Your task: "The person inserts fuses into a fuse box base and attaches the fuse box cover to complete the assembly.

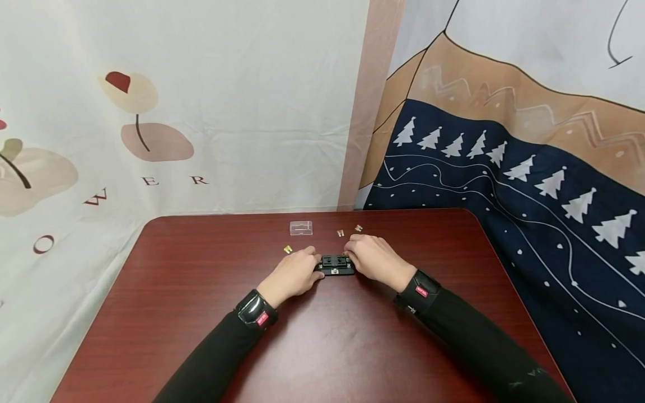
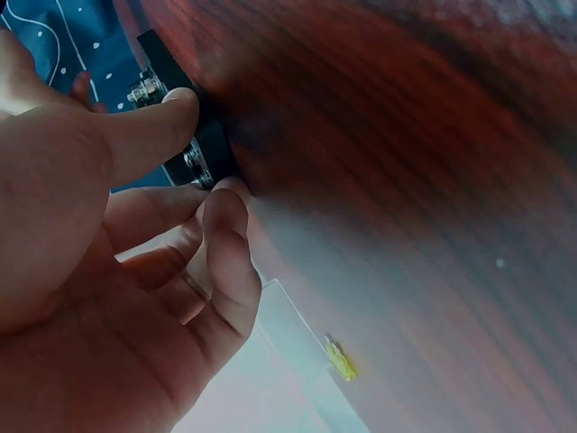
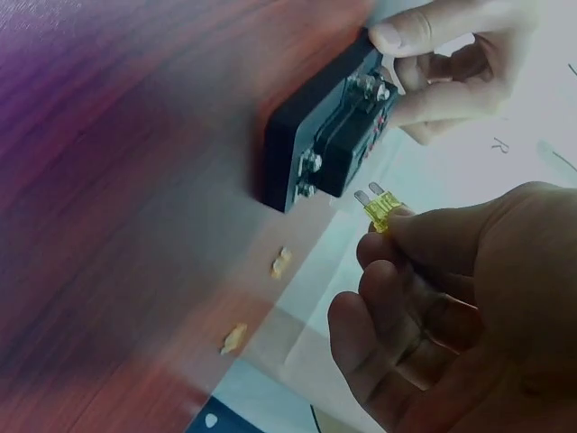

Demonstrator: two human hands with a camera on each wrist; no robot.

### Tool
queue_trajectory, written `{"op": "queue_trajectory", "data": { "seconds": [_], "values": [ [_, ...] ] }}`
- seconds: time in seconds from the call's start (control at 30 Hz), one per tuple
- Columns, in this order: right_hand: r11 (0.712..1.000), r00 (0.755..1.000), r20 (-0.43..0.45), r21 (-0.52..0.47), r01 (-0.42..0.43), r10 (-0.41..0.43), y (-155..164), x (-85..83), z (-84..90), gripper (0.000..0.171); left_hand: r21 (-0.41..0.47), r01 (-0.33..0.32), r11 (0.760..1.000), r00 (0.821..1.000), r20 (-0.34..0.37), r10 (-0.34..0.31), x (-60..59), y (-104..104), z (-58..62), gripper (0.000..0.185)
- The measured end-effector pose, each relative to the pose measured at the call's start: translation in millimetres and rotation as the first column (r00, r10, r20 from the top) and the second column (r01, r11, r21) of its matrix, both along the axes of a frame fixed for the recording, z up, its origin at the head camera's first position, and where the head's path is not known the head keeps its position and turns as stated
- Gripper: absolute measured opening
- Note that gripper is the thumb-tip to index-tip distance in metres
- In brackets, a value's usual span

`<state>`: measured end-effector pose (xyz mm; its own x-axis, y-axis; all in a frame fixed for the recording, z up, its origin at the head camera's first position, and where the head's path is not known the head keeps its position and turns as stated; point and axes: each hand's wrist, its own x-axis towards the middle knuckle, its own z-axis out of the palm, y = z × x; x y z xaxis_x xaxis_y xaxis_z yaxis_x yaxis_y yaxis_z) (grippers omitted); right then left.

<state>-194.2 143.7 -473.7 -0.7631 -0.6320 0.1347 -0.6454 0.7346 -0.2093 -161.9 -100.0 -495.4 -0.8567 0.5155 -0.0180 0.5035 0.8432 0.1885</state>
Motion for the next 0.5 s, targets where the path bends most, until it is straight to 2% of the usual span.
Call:
{"op": "queue_trajectory", "data": {
  "seconds": [0.5],
  "values": [
    [0.993, 0.996, -0.054, 0.101, -0.060, 0.066, -10.9, -4.8, -5.8, 0.011, -0.009, -0.010, 1.000, 1.000, -0.010, 0.010, -0.3, 2.9, -3.5, 0.033]
  ]
}}
